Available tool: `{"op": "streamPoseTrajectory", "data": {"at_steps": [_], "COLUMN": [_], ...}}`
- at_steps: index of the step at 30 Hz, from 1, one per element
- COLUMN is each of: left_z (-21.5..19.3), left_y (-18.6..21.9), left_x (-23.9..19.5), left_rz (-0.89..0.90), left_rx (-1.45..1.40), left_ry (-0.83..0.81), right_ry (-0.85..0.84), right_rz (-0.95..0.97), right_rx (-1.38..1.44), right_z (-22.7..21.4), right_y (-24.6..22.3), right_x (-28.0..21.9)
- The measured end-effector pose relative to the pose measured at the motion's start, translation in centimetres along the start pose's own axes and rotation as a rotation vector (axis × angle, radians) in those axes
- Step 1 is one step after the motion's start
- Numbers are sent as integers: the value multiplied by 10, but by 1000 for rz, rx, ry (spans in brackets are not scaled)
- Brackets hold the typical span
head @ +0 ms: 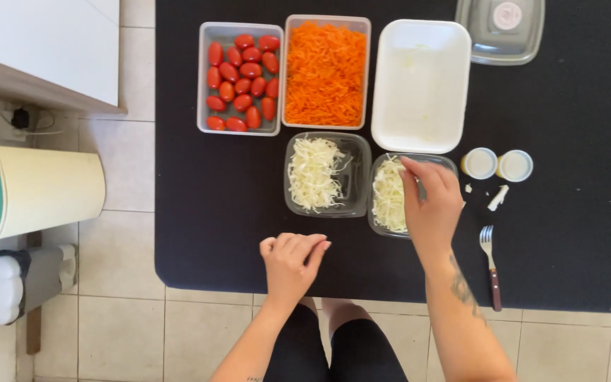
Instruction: The person places shredded cabbage into two clear plastic containers, followed by adding shredded carrots on top. They use their hands to arrange and press down the vegetables to create even layers within the containers.
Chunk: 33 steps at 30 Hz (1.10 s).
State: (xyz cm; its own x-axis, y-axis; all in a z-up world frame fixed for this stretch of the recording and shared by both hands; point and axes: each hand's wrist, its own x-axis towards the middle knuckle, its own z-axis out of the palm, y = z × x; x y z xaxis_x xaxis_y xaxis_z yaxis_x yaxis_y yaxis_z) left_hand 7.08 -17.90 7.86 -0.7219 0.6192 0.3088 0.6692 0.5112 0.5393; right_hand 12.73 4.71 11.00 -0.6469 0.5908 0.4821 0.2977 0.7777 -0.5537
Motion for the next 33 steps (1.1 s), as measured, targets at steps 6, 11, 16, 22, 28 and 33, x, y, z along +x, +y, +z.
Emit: {"op": "streamPoseTrajectory", "data": {"at_steps": [6, 11, 16, 22, 28, 33], "left_z": [-28, -44, -52, -59, -66, -69], "left_y": [-32, -59, -94, -123, -141, -151], "left_x": [7, 40, 64, 81, 83, 80], "left_rz": [-136, -25, 94, 184, 206, 189], "left_rx": [6, -3, -9, -9, -51, -80], "left_ry": [20, -75, -230, -296, -335, -356], "right_ry": [-92, -674, -879, -1112, -1046, -1007], "right_rz": [-144, -44, -9, 166, 171, 26], "right_rx": [129, -49, -173, -377, -451, -496], "right_z": [110, 158, 169, 180, 189, 200], "right_y": [13, 6, -3, -18, -33, -20], "right_x": [86, 152, 182, 184, 183, 177]}}
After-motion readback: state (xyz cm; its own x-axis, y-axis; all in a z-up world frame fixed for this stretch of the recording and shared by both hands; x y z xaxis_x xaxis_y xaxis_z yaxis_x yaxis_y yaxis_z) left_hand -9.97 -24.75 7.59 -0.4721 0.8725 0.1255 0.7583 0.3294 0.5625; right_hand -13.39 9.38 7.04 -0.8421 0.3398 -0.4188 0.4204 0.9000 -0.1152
